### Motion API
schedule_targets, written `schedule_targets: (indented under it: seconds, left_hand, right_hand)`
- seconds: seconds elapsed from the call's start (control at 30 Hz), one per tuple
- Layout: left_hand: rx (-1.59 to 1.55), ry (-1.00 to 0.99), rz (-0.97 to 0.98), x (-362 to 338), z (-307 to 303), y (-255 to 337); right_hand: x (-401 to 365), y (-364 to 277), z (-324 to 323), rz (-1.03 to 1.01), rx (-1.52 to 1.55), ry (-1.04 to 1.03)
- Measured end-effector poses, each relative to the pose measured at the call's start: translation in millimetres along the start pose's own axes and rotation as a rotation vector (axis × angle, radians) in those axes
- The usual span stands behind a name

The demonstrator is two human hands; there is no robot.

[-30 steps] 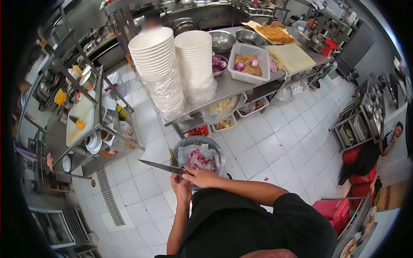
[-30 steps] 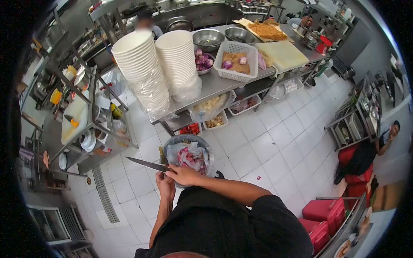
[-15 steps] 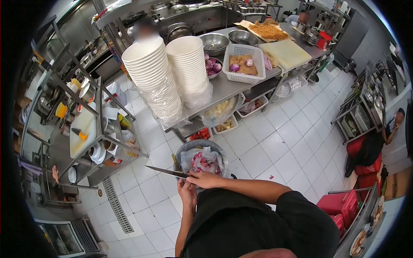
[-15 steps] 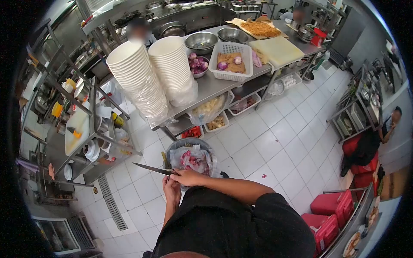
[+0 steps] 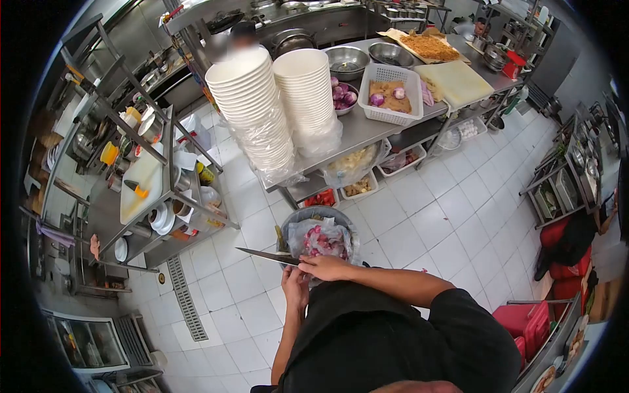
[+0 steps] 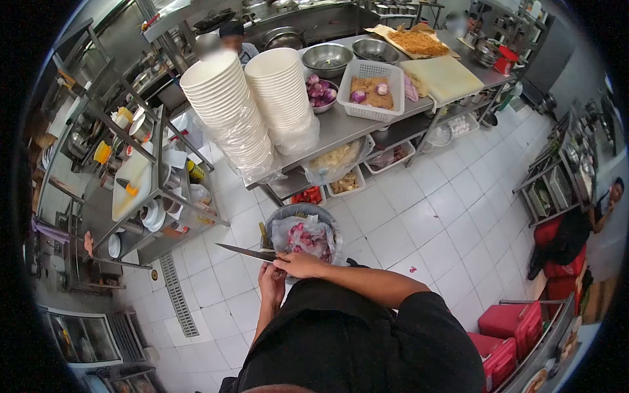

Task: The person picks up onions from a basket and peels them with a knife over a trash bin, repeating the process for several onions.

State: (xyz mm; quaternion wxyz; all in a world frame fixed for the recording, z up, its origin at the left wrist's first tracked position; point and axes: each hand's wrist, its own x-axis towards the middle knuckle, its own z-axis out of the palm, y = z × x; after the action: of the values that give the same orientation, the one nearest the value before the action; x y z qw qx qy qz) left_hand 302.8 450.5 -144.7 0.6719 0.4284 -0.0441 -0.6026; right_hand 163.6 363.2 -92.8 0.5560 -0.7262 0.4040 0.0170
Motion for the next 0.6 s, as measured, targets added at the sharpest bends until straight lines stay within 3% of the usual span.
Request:
schedule_targets:
  seconds: [0.2, 0.33, 0.4, 0.43, 0.47, 0.5, 0.53, 0.6]
  left_hand:
    - [0.063, -0.011, -0.020, 5.5, -5.3, -4.4]
    - [0.101, -0.045, -0.036, 10.7, -8.0, -8.1]
    - [0.135, 0.012, -0.034, 9.2, -4.9, -6.7]
    - [0.147, 0.004, -0.015, 12.2, -2.9, -6.4]
    - [0.111, 0.000, 0.007, 24.6, -28.3, -20.5]
    - [0.101, 0.059, 0.002, 8.3, 2.0, -3.0]
    - [0.081, 0.053, 0.005, 10.9, 4.7, -1.5]
    - [0.026, 0.047, -0.042, 15.1, -1.0, 4.2]
  right_hand:
    - [3.6, 10.9, 1.7, -0.047, 0.020, 0.045]
    - [11.9, 27.1, 11.6, -0.110, 0.249, 0.089]
    - [0.4, 1.9, -9.9, -0.024, 0.353, -0.079]
    - [14.7, 17.1, -0.2, -0.031, 0.310, -0.017]
    - [23.5, 25.3, 1.0, 0.045, 0.295, -0.095]
    - [31.1, 37.5, 7.4, 0.096, 0.381, -0.071]
    - [25.8, 26.5, -4.3, 0.276, 0.363, -0.076]
    - [36.5, 47.2, -1.9, 0.306, 0.510, -0.098]
